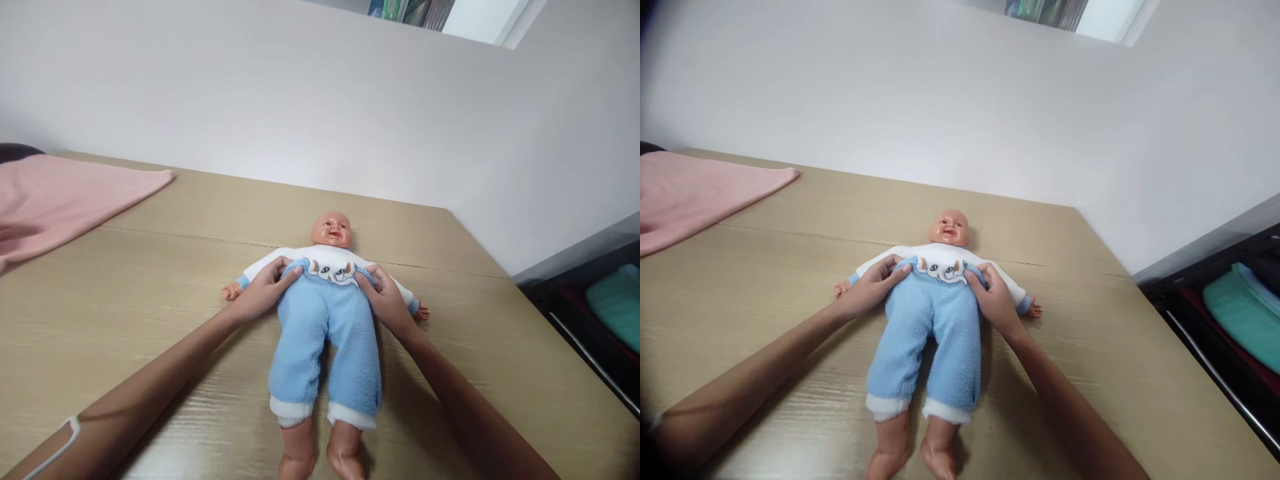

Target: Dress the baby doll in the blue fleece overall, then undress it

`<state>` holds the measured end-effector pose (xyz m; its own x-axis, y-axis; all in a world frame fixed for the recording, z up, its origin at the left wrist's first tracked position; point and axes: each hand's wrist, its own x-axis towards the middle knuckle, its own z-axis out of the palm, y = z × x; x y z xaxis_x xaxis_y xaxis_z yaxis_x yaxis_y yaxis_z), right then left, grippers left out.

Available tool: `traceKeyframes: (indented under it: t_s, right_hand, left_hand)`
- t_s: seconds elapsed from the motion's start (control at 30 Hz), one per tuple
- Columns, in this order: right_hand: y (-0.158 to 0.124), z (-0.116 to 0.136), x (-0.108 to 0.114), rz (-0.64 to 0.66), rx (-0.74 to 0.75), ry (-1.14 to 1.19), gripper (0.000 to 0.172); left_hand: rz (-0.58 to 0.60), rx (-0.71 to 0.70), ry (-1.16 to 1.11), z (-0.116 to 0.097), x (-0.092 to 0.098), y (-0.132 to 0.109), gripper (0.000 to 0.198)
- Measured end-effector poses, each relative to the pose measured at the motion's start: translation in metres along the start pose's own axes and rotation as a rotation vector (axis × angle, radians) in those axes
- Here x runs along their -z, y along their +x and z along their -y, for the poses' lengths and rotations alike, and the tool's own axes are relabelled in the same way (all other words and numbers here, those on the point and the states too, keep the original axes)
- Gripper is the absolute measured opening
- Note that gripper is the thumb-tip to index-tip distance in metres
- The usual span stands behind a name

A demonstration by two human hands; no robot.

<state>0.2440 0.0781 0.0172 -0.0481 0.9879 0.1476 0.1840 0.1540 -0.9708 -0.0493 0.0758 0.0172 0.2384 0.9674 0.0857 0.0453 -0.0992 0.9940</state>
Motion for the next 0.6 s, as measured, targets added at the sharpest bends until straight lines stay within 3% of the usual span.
traceKeyframes:
  t_s: [0.13,0.3,0.37,0.5,0.6]
  right_hand:
    - [-0.019,-0.012,0.013,-0.04,-0.007,-0.12,0.032]
    - [-0.042,-0.015,0.02,-0.084,-0.108,-0.016,0.027]
    - [-0.045,-0.015,0.013,-0.116,-0.219,0.168,0.028]
    - [-0.047,-0.013,-0.004,-0.143,-0.412,0.534,0.043]
    - [-0.048,-0.009,-0.009,-0.119,-0.539,0.672,0.037]
  left_hand:
    - [0.002,0.01,0.147,0.01,0.006,-0.014,0.028]
    - [-0.041,0.041,0.137,0.009,0.007,-0.026,0.014]
    - [-0.042,0.114,-0.001,0.012,0.002,-0.026,0.013]
    - [-0.1,0.314,-0.573,0.017,-0.015,-0.026,0.019]
    - [-0.105,0.374,-0.852,0.018,-0.027,-0.029,0.02]
